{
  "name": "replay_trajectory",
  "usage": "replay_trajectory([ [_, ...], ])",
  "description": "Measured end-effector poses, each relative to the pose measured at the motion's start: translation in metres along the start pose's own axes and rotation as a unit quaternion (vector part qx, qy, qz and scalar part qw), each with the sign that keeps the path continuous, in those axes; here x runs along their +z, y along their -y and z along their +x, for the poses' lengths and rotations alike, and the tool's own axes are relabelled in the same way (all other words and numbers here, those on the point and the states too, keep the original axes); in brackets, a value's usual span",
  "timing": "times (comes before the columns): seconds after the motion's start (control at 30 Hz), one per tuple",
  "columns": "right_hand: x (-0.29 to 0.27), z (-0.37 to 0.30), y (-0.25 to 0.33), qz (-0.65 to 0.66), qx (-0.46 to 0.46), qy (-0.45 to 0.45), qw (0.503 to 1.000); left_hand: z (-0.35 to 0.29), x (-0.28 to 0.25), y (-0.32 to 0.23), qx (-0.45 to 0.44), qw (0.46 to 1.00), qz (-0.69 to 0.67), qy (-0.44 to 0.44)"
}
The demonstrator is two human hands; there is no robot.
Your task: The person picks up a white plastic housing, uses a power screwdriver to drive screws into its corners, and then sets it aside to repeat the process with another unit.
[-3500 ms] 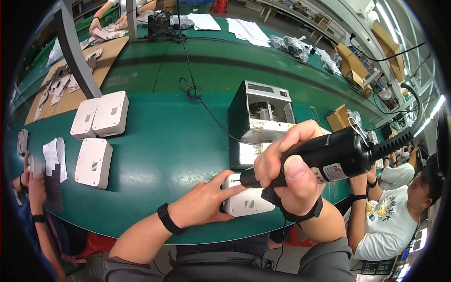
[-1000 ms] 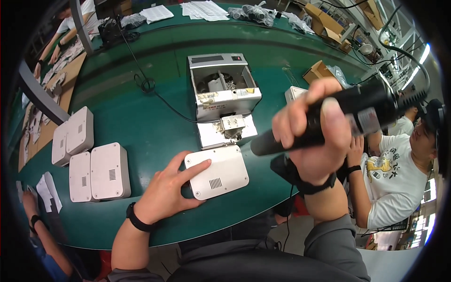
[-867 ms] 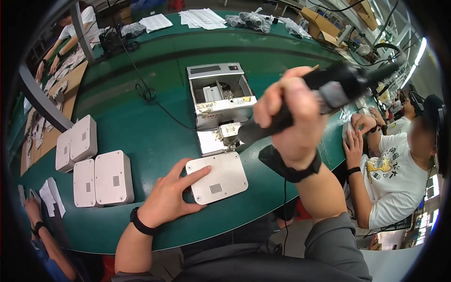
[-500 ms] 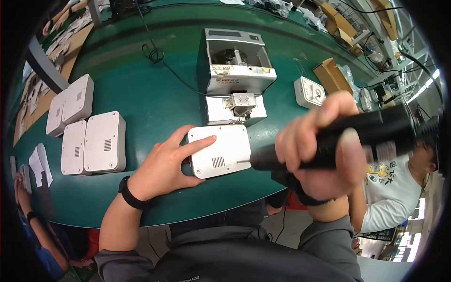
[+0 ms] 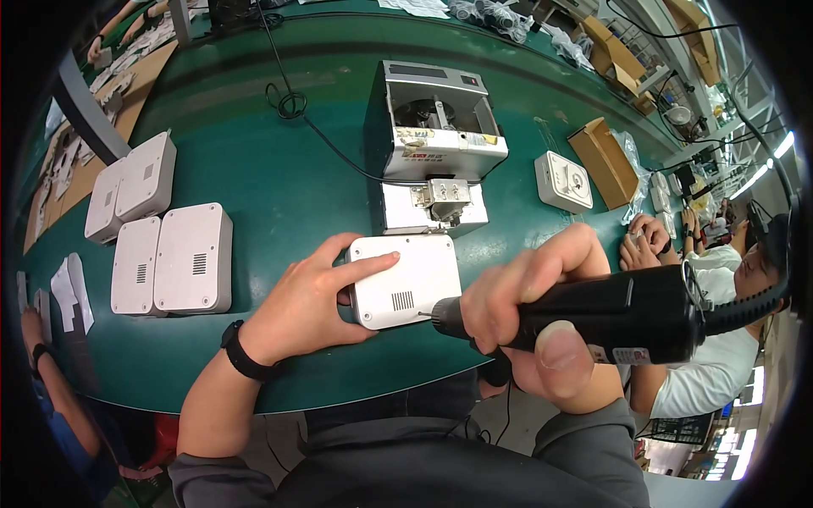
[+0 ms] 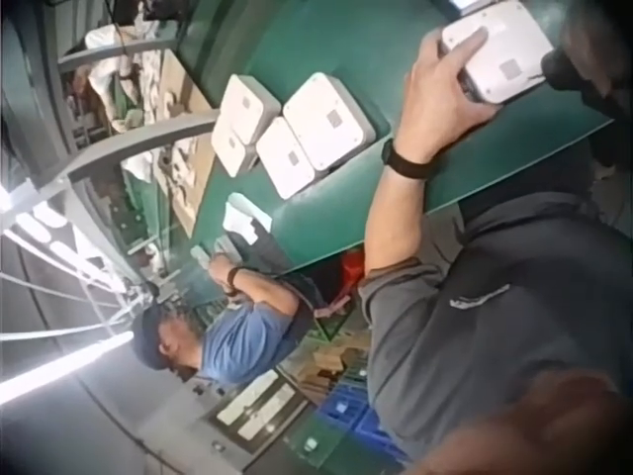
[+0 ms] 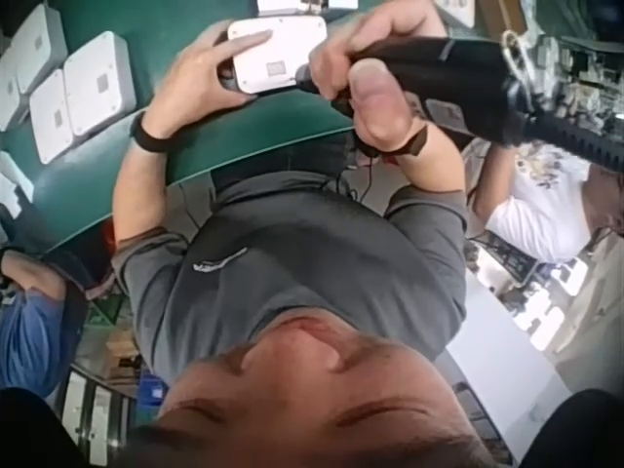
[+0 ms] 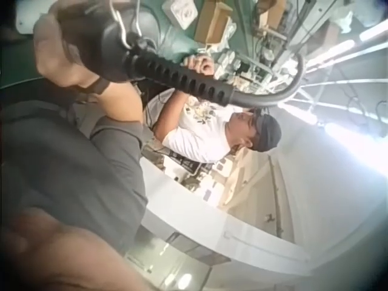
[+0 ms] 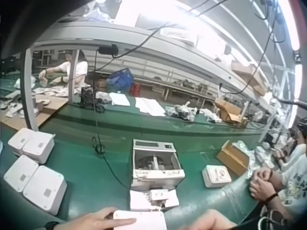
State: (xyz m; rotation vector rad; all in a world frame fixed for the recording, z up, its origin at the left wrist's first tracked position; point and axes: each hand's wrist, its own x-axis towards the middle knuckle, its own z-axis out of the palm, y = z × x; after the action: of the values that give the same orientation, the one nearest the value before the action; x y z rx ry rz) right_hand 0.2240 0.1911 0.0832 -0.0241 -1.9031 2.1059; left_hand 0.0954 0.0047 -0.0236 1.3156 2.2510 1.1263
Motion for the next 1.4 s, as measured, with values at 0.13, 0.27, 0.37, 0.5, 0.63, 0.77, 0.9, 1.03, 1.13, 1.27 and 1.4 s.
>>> replay_trajectory([
  [0.13, -0.002, 0.001, -0.006, 0.032, -0.006, 0.015, 0.999, 0.000, -0.004, -0.001, -0.027, 0.999, -0.037, 0.016],
  [0.27, -0.003, 0.001, -0.013, 0.019, -0.035, 0.023, 0.999, 0.001, -0.005, -0.002, -0.019, 0.999, -0.028, 0.016],
  [0.37, -0.008, 0.009, -0.009, 0.009, -0.063, 0.021, 0.998, 0.002, -0.007, -0.006, -0.025, 0.999, -0.018, 0.018],
  [0.5, -0.018, 0.042, 0.003, 0.044, -0.207, -0.008, 0.977, -0.001, -0.005, -0.010, -0.015, 1.000, 0.003, 0.023],
  [0.63, -0.024, 0.080, 0.009, 0.026, -0.225, -0.073, 0.971, 0.000, -0.005, -0.012, -0.015, 0.999, 0.009, 0.030],
  [0.77, -0.023, 0.092, -0.006, -0.062, -0.194, -0.079, 0.976, -0.003, -0.003, -0.012, -0.019, 1.000, 0.010, 0.015],
  [0.9, -0.012, 0.070, -0.005, -0.051, -0.131, -0.073, 0.987, -0.004, -0.002, -0.003, -0.039, 0.998, -0.028, 0.037],
  [1.03, 0.010, 0.032, 0.009, 0.071, -0.116, 0.010, 0.991, -0.006, -0.001, 0.001, -0.009, 1.000, -0.004, -0.011],
  [1.13, 0.029, 0.022, 0.016, 0.061, -0.110, 0.044, 0.991, -0.003, -0.003, 0.002, 0.005, 1.000, -0.013, 0.014],
  [1.27, 0.041, 0.021, 0.013, 0.003, -0.093, 0.069, 0.993, -0.005, -0.002, 0.003, 0.001, 1.000, -0.018, 0.013],
  [1.4, 0.046, 0.023, 0.010, -0.008, -0.071, 0.078, 0.994, -0.007, 0.001, 0.005, 0.016, 1.000, 0.005, 0.001],
])
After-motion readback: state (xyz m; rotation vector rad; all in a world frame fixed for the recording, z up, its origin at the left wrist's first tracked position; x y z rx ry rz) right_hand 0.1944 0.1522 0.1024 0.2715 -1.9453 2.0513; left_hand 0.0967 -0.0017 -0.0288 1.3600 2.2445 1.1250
